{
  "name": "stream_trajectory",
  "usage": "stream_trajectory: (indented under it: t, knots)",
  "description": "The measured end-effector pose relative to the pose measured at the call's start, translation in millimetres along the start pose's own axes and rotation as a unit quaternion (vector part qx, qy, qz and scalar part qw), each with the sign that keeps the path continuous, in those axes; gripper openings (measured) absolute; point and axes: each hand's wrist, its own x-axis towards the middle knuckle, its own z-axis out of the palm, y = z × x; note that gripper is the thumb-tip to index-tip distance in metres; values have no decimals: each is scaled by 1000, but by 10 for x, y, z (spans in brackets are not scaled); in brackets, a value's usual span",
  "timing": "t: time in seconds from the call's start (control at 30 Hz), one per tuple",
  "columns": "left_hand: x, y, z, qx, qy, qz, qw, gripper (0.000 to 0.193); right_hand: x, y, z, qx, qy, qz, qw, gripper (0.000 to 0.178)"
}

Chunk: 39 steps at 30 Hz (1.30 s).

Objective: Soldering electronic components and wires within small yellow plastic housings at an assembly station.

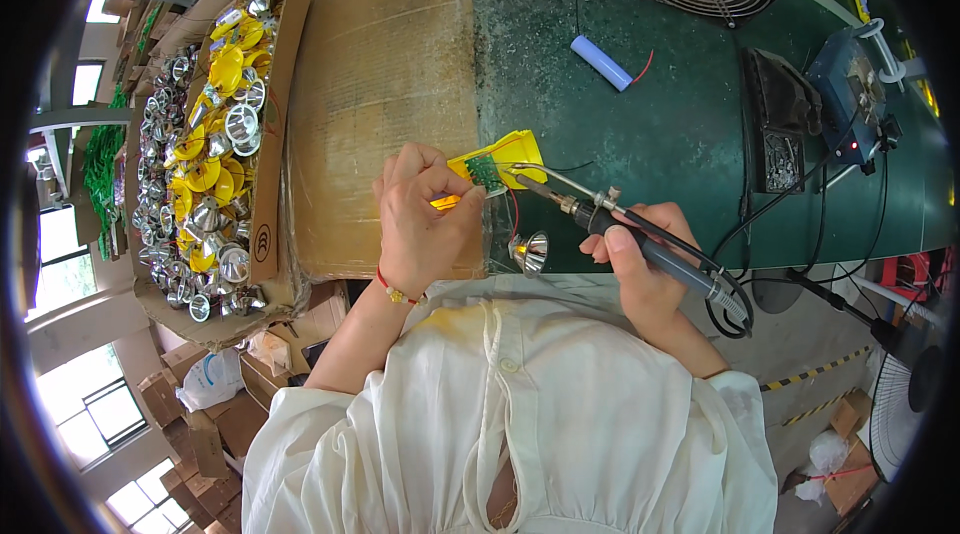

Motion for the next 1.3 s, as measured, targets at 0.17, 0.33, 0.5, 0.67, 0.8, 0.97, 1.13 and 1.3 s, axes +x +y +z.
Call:
stream_trajectory:
  t: [0.17, 0.33, 0.5, 0.67, 0.8, 0.97, 1.13, 1.3]
  knots:
    - [-8, -23, -35, 1, -3, 7, 1000, 6, 40, -11, -16, 7, 38, -19, 999, 17]
    - [-19, -56, -171, -1, -18, 50, 999, 15, 102, -24, -57, 27, 48, -35, 998, 15]
    - [32, -198, -555, -3, -49, 68, 996, 38, 185, 5, -154, 16, 91, -43, 995, 14]
    - [-10, -551, -730, 58, -134, 65, 987, 45, 329, -13, -103, 14, 79, -57, 995, 12]
    - [326, -580, -729, 89, -59, 64, 992, 44, 415, -21, -142, 3, 90, -78, 993, 10]
    - [1466, -883, -484, 93, 130, 74, 984, 40, 447, 126, -128, 2, 121, -41, 992, 11]
    - [2834, -1113, -252, 156, 201, -19, 967, 43, 388, 172, -45, 0, 105, -8, 994, 18]
    - [3254, -1332, 75, 293, 89, -116, 945, 43, 417, 182, -46, -22, 109, 14, 994, 21]
